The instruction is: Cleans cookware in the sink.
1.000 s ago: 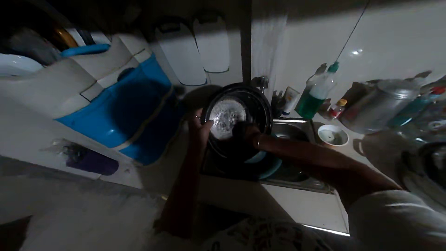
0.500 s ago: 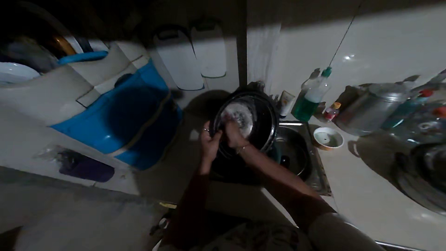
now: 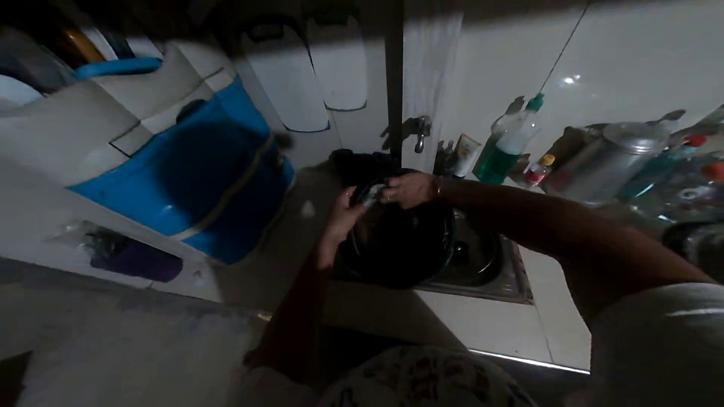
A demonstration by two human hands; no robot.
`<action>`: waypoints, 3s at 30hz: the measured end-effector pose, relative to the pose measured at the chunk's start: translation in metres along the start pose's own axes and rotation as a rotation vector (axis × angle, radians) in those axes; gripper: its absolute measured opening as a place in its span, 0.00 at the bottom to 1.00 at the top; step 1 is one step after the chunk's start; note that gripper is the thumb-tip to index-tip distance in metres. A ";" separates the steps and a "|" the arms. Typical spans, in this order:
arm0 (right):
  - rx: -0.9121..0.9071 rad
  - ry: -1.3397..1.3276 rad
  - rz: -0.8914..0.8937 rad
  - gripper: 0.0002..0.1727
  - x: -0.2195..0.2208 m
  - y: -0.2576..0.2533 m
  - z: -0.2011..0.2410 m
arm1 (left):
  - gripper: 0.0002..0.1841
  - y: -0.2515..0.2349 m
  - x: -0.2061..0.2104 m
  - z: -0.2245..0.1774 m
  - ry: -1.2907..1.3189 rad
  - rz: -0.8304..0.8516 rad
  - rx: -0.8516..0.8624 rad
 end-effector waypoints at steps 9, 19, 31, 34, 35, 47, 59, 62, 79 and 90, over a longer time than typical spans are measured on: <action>0.851 -0.767 0.177 0.23 0.094 0.020 0.043 | 0.27 0.001 -0.014 0.003 0.104 -0.185 0.092; 1.093 -0.409 -0.174 0.30 0.100 0.006 -0.046 | 0.24 0.016 -0.006 -0.006 0.073 -0.251 0.188; 0.641 -1.040 -0.190 0.27 0.037 -0.024 0.074 | 0.28 -0.001 -0.048 0.023 0.125 -0.426 0.084; 0.489 -0.597 0.062 0.20 0.033 -0.003 0.073 | 0.27 0.011 -0.061 0.043 0.204 -0.423 -0.031; 0.448 -0.537 0.104 0.17 0.025 0.001 0.068 | 0.29 0.010 -0.061 0.051 0.242 -0.401 -0.080; 0.409 -0.180 -0.473 0.17 -0.088 0.005 -0.060 | 0.29 0.001 0.015 0.040 0.106 -0.027 0.049; 0.924 -0.286 -0.398 0.24 -0.015 0.013 -0.013 | 0.16 0.004 0.004 0.019 -0.066 -0.316 0.093; 1.030 -0.856 -0.304 0.24 -0.006 0.033 -0.083 | 0.15 0.015 -0.010 0.019 0.040 -0.366 0.152; 0.779 -0.301 -0.945 0.23 0.025 -0.027 0.084 | 0.31 0.031 -0.007 0.047 0.402 -0.517 -0.110; 1.218 -1.422 -0.613 0.27 0.105 -0.019 -0.018 | 0.29 0.076 -0.048 0.023 0.000 -0.539 -0.015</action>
Point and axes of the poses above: each hand's wrist, its own y-axis away from the middle knuckle, its own x-axis out of the palm, z = x × y, the point moved 9 cm from there along -y, towards the middle knuckle, and after that the axes turned 6 degrees about y, right-handed, at the moved point
